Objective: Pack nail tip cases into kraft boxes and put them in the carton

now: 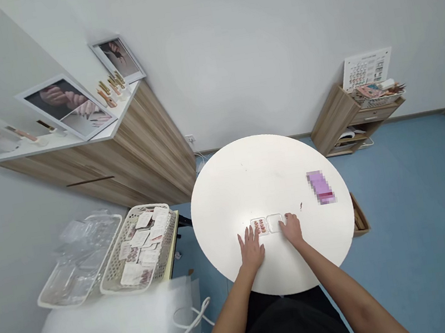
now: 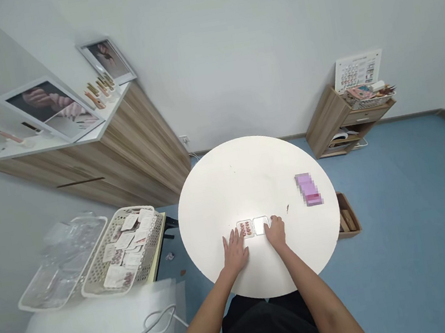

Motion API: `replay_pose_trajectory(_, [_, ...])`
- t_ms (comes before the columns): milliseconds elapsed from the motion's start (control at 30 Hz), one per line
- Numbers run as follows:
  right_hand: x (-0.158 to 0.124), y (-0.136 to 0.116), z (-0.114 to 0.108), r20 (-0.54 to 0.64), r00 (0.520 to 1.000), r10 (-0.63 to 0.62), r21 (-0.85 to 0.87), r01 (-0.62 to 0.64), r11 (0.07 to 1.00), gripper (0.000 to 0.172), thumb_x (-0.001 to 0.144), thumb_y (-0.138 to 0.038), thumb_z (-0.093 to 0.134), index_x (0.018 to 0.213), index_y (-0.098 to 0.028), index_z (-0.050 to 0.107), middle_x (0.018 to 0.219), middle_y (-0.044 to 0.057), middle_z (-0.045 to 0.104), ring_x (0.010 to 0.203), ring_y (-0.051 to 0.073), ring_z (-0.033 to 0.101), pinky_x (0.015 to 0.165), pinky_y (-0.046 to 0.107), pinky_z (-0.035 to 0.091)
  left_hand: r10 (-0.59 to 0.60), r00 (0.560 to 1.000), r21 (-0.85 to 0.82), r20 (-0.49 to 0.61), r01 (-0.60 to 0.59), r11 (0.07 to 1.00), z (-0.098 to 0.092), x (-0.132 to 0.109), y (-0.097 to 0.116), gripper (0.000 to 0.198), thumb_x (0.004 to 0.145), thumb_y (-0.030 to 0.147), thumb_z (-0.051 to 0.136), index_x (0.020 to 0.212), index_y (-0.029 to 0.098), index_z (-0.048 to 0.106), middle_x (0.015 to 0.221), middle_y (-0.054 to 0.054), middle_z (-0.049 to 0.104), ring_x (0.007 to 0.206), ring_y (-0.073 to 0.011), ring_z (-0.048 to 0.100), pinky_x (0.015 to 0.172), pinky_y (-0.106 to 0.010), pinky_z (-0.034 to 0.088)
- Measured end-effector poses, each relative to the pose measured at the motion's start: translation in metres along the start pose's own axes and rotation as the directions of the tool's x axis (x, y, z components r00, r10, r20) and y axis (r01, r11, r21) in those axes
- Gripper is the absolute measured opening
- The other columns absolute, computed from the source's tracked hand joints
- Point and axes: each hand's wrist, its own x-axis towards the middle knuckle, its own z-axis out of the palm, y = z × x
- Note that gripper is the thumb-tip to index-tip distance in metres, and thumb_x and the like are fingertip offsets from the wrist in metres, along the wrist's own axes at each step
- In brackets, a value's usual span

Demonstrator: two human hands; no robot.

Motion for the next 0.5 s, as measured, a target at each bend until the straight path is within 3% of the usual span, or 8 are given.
replay_pose_trajectory(200, [0.008, 0.009, -0.007, 0.134, 0.971, 0.196, 0.305, -0.229, 0.924, 0.042, 0.078, -0.03, 0.052, 0.115, -0.014, 0.061, 0.113, 0.013, 0.067, 0.102, 0.024, 0.063, 0.086, 0.032, 0.048, -0.024, 1.0, -0.006, -0.018, 0.024, 1.0, 0.0, 0.001, 0.005, 0.064, 0.088, 0.033, 0.042, 0.148, 0.014, 0.032, 0.157, -0.014, 0.028, 0.148, -0.0316, 0.011, 0.117, -0.062, 0.005])
replay_pose_trajectory(367, [0.007, -0.001, -0.013, 0.115, 0.985, 0.13, 0.375, -0.164, 0.912, 0.033, 0.077, -0.031, 0.053, 0.102, -0.017, 0.068, 0.107, 0.009, 0.072, 0.099, 0.021, 0.066, 0.085, 0.028, 0.049, -0.039, 0.999, -0.04, 0.013, 0.039, 0.998, 0.001, -0.001, 0.01, 0.064, 0.087, 0.033, 0.043, 0.148, 0.016, 0.033, 0.159, -0.012, 0.023, 0.148, -0.0332, 0.009, 0.116, -0.063, 0.008])
replay_pose_trajectory(500, [-0.008, -0.015, -0.011, 0.091, 0.994, -0.063, 0.407, 0.021, 0.913, 0.036, 0.083, -0.035, 0.05, 0.109, -0.017, 0.068, 0.11, 0.009, 0.071, 0.099, 0.02, 0.066, 0.088, 0.03, 0.05, -0.023, 1.0, -0.083, 0.019, 0.024, 0.996, 0.0, -0.006, 0.01, 0.068, 0.084, 0.027, 0.044, 0.15, 0.017, 0.029, 0.158, -0.013, 0.023, 0.148, -0.0336, 0.011, 0.115, -0.064, 0.011])
